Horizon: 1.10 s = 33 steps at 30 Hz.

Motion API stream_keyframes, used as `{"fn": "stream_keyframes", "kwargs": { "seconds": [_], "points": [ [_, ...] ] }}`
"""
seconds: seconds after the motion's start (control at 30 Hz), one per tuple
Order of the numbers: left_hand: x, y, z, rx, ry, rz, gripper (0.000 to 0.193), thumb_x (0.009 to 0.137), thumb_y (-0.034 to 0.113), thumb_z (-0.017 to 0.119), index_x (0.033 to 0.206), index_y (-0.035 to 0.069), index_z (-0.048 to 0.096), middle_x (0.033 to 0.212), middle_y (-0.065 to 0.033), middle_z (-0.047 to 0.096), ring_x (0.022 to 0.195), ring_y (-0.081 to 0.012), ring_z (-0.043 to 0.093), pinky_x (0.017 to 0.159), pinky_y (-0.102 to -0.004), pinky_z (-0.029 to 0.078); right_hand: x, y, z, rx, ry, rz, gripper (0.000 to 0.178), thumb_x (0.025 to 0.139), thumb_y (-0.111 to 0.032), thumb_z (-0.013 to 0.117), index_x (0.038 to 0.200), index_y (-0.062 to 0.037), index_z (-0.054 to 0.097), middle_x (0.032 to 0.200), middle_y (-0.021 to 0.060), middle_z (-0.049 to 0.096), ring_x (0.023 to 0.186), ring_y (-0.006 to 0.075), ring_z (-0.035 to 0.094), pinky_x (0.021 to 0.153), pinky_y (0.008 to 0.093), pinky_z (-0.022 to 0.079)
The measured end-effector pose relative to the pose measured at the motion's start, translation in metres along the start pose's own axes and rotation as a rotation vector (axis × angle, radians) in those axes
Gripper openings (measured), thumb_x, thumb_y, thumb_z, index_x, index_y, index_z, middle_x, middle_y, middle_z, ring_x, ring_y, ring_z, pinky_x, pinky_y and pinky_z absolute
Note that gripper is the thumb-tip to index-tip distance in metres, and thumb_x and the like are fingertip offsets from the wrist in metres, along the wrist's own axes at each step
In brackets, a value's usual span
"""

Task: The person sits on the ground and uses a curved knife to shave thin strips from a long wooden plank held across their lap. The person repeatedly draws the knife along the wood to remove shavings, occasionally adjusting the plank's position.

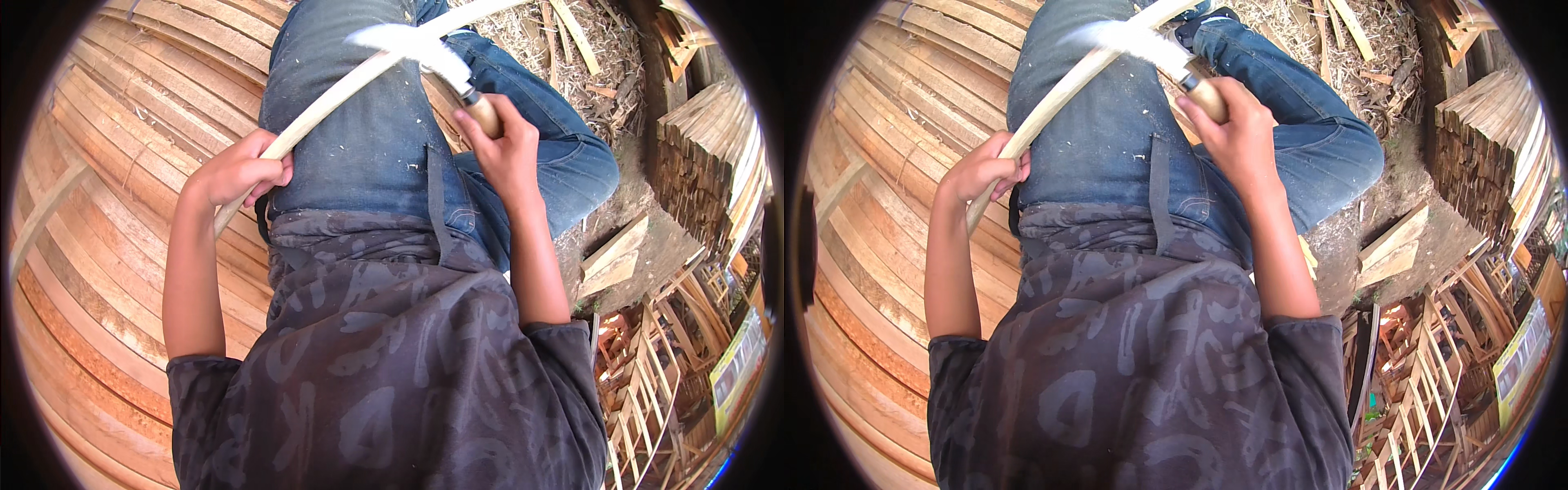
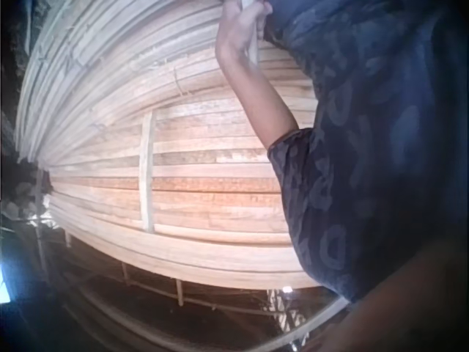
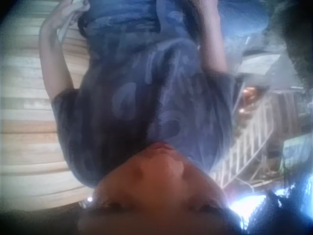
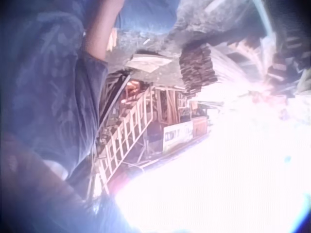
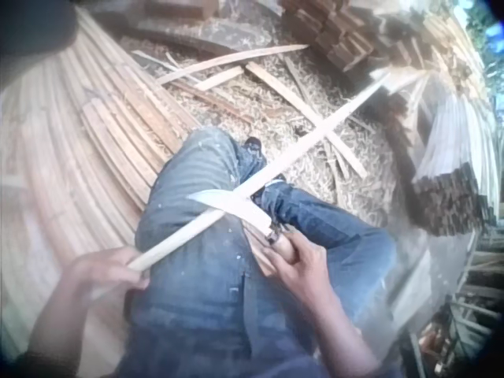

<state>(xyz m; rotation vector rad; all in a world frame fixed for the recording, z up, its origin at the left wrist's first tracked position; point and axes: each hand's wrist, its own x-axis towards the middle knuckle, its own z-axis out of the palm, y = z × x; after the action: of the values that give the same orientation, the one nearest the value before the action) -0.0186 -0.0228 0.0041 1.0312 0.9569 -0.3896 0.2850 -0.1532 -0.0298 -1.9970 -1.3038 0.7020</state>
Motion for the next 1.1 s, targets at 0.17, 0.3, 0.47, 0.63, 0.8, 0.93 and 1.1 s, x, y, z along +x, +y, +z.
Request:
{"fn": "stream_keyframes", "kwargs": {
  "seconds": [0.17,0.3,0.47,0.63,0.8,0.93,1.1],
  "points": [
    [-0.002,0.0,0.004,0.024,0.072,0.001,0.016,0.069,0.015,0.054,0.071,0.0,0.054,0.053,-0.003,0.047,0.041,-0.01,0.044,0.038,-0.0254,0.035,0.01,-0.006,-0.006,-0.028,0.15,0.021,0.026,0.084,-0.023,0.07,0.099,-0.0028,0.062,0.069,0.0126,0.063,0.063,0.0154,0.061,0.059,0.0282,0.048],
    [0.001,-0.004,0.002,0.0,0.021,0.033,0.017,0.07,0.017,0.055,0.071,0.0,0.054,0.053,-0.0028,0.046,0.042,-0.0099,0.043,0.039,-0.0253,0.034,0.007,-0.003,-0.002,0.006,0.018,-0.079,0.03,0.084,-0.027,0.07,0.098,-0.0016,0.063,0.07,0.014,0.063,0.064,0.0198,0.064,0.06,0.0296,0.049],
    [-0.001,-0.005,0.006,-0.018,0.08,0.017,0.017,0.07,0.017,0.056,0.07,0.001,0.053,0.053,-0.0023,0.046,0.041,-0.0098,0.043,0.038,-0.0254,0.034,0.005,-0.003,-0.005,-0.024,0.074,-0.083,0.029,0.085,-0.024,0.068,0.101,-0.0012,0.062,0.065,0.0083,0.061,0.062,0.0099,0.056,0.059,0.0266,0.047],
    [0.0,-0.005,-0.006,-0.008,-0.027,-0.005,0.018,0.069,0.019,0.056,0.07,0.001,0.054,0.05,-0.0022,0.046,0.04,-0.0103,0.043,0.038,-0.0258,0.035,0.01,0.018,0.006,0.121,0.181,0.121,0.032,0.084,-0.025,0.07,0.105,-0.0027,0.062,0.076,0.0154,0.066,0.067,0.0221,0.065,0.063,0.0329,0.051],
    [0.0,-0.007,0.002,0.038,0.039,0.017,0.018,0.07,0.018,0.056,0.069,0.0,0.055,0.05,-0.002,0.047,0.039,-0.0099,0.043,0.038,-0.0258,0.035,-0.007,-0.002,0.007,-0.136,-0.098,-0.346,0.034,0.081,-0.026,0.072,0.104,-0.0037,0.063,0.079,0.0167,0.066,0.07,0.0266,0.068,0.062,0.0353,0.051],
    [-0.002,0.003,0.009,0.07,0.156,0.005,0.017,0.07,0.017,0.056,0.066,0.0,0.055,0.049,-0.0015,0.046,0.039,-0.0108,0.044,0.039,-0.026,0.036,0.011,0.014,0.011,0.132,0.25,0.09,0.029,0.085,-0.024,0.067,0.102,-0.0001,0.062,0.068,0.0152,0.063,0.062,0.0161,0.062,0.059,0.0311,0.048],
    [0.0,-0.002,0.002,0.078,0.091,-0.011,0.018,0.07,0.017,0.057,0.067,0.0,0.055,0.052,-0.0029,0.048,0.04,-0.0106,0.045,0.038,-0.0262,0.035,0.004,0.003,-0.004,-0.225,-0.103,-0.392,0.031,0.084,-0.027,0.068,0.105,-0.0043,0.062,0.073,0.0166,0.065,0.067,0.0237,0.067,0.062,0.0313,0.051]
  ]
}}
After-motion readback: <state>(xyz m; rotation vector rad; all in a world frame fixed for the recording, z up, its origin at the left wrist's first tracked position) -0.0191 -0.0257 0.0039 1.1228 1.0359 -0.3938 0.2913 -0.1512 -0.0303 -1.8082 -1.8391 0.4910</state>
